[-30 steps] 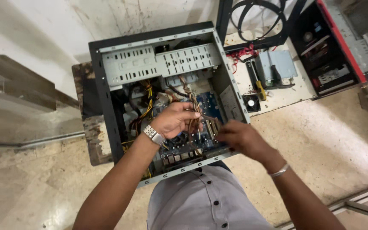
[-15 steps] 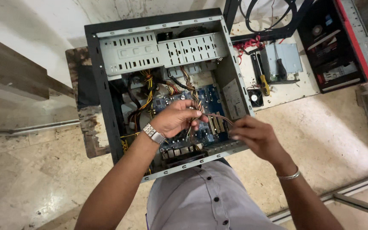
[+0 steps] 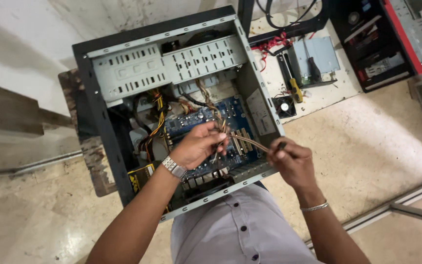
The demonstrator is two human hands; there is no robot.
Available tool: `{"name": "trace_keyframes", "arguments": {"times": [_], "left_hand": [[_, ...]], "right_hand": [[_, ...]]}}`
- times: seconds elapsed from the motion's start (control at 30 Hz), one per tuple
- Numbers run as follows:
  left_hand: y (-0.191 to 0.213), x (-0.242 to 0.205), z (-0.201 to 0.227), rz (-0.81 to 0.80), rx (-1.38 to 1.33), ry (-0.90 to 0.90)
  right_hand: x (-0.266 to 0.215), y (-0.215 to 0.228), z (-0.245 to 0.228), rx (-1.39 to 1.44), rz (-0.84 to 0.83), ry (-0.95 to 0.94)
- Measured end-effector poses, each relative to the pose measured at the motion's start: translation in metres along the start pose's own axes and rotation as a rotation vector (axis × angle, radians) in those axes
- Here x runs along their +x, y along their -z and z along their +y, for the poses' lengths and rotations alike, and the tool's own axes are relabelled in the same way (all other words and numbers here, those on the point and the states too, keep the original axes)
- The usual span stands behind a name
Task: The person works inside an open computer case, handling and connecting various internal cables to the motherboard. They use a screwdriver to tighten screws on the motherboard and organize the wiring within the chassis.
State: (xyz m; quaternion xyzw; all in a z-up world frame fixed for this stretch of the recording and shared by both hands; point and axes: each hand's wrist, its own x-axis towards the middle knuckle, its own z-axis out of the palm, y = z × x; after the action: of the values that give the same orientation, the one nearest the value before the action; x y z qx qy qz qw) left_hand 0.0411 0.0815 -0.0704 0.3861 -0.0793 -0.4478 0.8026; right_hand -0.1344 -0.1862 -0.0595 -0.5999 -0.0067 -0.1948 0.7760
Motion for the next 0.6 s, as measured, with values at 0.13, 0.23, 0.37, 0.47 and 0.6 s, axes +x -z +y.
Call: {"name": "trace_keyframes", "arguments": {"times": [0.13,0.23,0.37,0.47,0.6], "left_hand": [[-0.005,-0.001,0.003,0.04,0.018,0.029],[0.0,0.002,-0.003,0.059,0.033,0.043],[0.003,0.002,-0.004,0.083,0.035,0.066],[0.0,0.001,-0.002,0.099,0.04,0.074],[-0.002,0.0,0.0,0.105,0.034,0.07]], "right_hand": [[0.008,-0.031,-0.026,-0.28,-0.059,0.102],[0.016,-0.05,-0.042,-0.347,-0.111,0.123],[0.018,-0.06,-0.048,-0.357,-0.135,0.151],[0.019,-0.064,-0.053,-0.345,-0.147,0.163],[0.02,-0.063,-0.052,-0.34,-0.172,0.187]]}}
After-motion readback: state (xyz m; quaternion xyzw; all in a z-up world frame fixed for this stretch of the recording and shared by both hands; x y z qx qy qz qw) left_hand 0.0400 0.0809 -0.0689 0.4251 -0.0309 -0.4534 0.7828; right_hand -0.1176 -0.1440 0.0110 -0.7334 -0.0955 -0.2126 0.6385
